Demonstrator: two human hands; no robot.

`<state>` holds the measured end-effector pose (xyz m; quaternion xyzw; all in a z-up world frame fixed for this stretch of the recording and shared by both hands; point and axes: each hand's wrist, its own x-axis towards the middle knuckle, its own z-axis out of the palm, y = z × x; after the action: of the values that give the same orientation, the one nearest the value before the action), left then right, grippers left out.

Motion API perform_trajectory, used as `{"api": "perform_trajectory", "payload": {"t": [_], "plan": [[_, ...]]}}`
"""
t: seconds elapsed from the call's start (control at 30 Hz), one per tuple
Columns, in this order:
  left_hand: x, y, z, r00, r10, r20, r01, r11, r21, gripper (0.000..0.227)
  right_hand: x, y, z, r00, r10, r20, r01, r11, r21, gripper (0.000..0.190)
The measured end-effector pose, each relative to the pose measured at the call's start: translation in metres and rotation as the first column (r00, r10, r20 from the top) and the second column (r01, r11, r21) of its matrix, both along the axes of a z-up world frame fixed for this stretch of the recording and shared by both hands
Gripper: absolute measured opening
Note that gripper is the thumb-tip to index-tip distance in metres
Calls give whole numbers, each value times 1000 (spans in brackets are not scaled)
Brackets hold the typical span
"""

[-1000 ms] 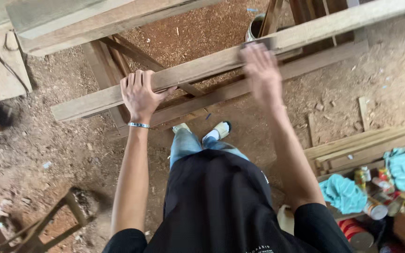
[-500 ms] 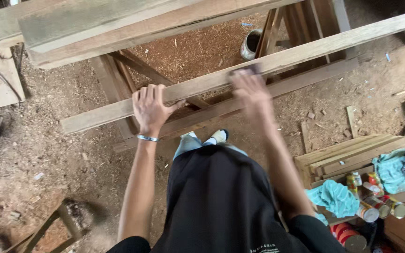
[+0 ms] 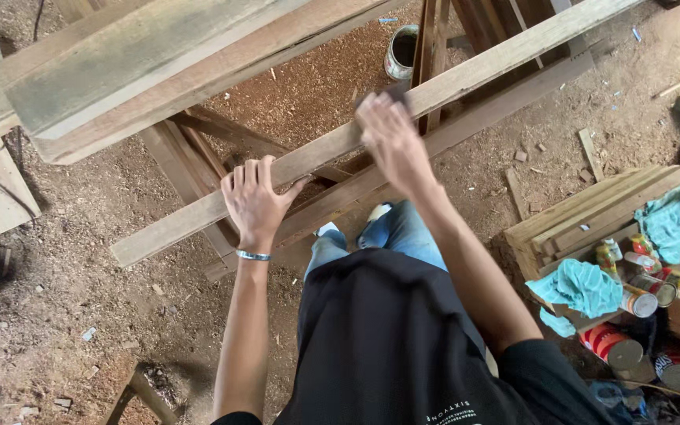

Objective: The person sands the surface and edges of a wooden plank using a piece of sandpaper, repeatedly rubbing it back and forth along the length of the wood.

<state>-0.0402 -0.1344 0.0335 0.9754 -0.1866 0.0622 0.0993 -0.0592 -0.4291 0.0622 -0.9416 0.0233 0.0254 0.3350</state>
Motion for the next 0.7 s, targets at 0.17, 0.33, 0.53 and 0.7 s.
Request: {"api": "perform_trajectory", "payload": {"t": [0.17, 0.33, 0.53, 0.7], "plan": [[1, 3, 9, 999, -46, 6, 46, 999, 8, 78, -19, -76, -3, 990, 56, -132, 40, 776, 630, 51], [6, -23, 34, 989, -32, -147, 28, 999, -28, 80, 17, -168, -20, 947, -320, -39, 107, 196, 975, 39], [25, -128, 35, 980, -154, -129, 149, 988, -45, 98, 37, -109, -40, 950, -108, 294, 158, 976, -150, 30], [46, -188, 20, 974, -211, -77, 208, 977, -51, 101, 11, -119, -34, 920, 269, 284, -216, 955, -205, 48]]}}
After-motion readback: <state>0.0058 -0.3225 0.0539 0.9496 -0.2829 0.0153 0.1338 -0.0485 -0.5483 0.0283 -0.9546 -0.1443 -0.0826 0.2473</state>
